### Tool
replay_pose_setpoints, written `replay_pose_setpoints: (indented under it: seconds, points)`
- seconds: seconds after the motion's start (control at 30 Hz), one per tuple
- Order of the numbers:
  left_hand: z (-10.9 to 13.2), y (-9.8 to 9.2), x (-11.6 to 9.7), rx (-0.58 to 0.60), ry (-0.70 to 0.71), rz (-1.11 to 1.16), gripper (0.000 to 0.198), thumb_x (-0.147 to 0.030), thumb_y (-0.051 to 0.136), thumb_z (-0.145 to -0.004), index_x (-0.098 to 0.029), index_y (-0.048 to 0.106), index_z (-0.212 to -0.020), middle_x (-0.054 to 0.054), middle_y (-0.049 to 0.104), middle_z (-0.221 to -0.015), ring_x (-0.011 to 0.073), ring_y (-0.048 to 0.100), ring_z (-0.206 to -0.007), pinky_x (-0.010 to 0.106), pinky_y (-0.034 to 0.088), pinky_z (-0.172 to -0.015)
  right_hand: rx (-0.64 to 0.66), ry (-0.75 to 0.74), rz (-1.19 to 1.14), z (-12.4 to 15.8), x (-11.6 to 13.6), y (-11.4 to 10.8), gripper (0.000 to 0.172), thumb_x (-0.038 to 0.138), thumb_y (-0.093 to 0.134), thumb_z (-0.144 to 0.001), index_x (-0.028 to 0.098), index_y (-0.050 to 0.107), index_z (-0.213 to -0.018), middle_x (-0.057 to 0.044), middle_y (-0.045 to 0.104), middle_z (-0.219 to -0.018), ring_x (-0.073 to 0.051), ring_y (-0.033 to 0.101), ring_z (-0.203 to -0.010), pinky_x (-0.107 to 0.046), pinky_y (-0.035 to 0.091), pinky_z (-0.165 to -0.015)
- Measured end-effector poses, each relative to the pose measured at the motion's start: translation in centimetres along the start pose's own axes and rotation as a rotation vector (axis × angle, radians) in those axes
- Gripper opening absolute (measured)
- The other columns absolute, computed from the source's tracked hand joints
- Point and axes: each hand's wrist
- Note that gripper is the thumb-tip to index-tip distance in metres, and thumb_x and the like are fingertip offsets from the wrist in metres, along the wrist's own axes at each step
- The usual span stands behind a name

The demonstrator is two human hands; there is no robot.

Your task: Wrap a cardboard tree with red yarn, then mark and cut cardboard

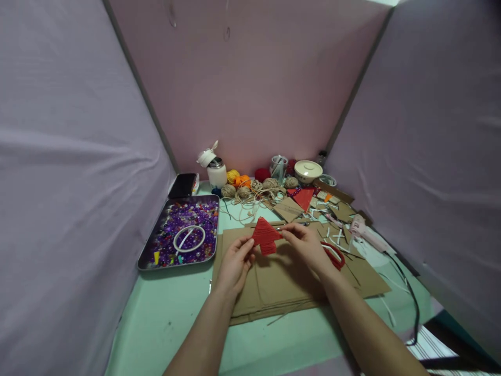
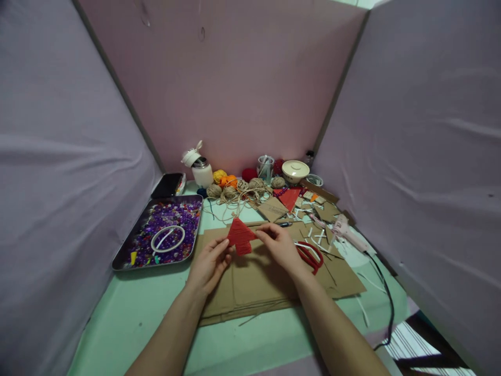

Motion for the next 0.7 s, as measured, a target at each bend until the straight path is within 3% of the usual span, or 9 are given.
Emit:
replay_pose_setpoints:
  seconds: [0.23, 0.4, 0.7]
  points:
    - [0.43, 0.52, 0.58, 0.040, 0.049, -0.180, 0.026, -0.029, 0.078, -0.061, -0.014, 0.065, -0.078, 0.001, 0.064, -0.075, 0.0065, 0.057, -0.062, 0.016, 0.043, -0.058, 0.046, 0.020, -0.119, 0.45, 0.88, 0.66, 0.028, 0.039, 0.065, -0.075, 0.017, 0.065, -0.093, -0.005, 0.067, -0.088, -0.017, 0.060, -0.077, -0.028, 0.047, -0.069]
    - [0.66, 0.75, 0.76, 0.082, 0.133, -0.347, 0.022, -0.029, 0.076, -0.063, -0.013, 0.067, -0.076, 0.005, 0.067, -0.077, 0.0112, 0.060, -0.067, 0.022, 0.047, -0.066, 0.025, 0.024, -0.107, 0.31, 0.79, 0.60, 0.024, 0.038, 0.064, -0.075, 0.016, 0.065, -0.082, -0.003, 0.065, -0.077, -0.014, 0.056, -0.067, -0.025, 0.044, -0.061]
    - [0.71, 0.96, 0.61, 0.047, 0.102, -0.384, 0.023, -0.030, 0.075, -0.063, -0.014, 0.065, -0.075, 0.004, 0.067, -0.076, 0.0113, 0.059, -0.064, 0.021, 0.046, -0.063, 0.084, 0.129, -0.137, -0.16, 0.44, 0.27, 0.029, 0.042, 0.058, -0.078, 0.016, 0.066, -0.084, -0.003, 0.066, -0.077, -0.015, 0.056, -0.067, -0.025, 0.044, -0.061]
Point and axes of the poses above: each hand's wrist, its own z-axis away from the middle knuckle, its own y-axis out of the palm, x = y × z
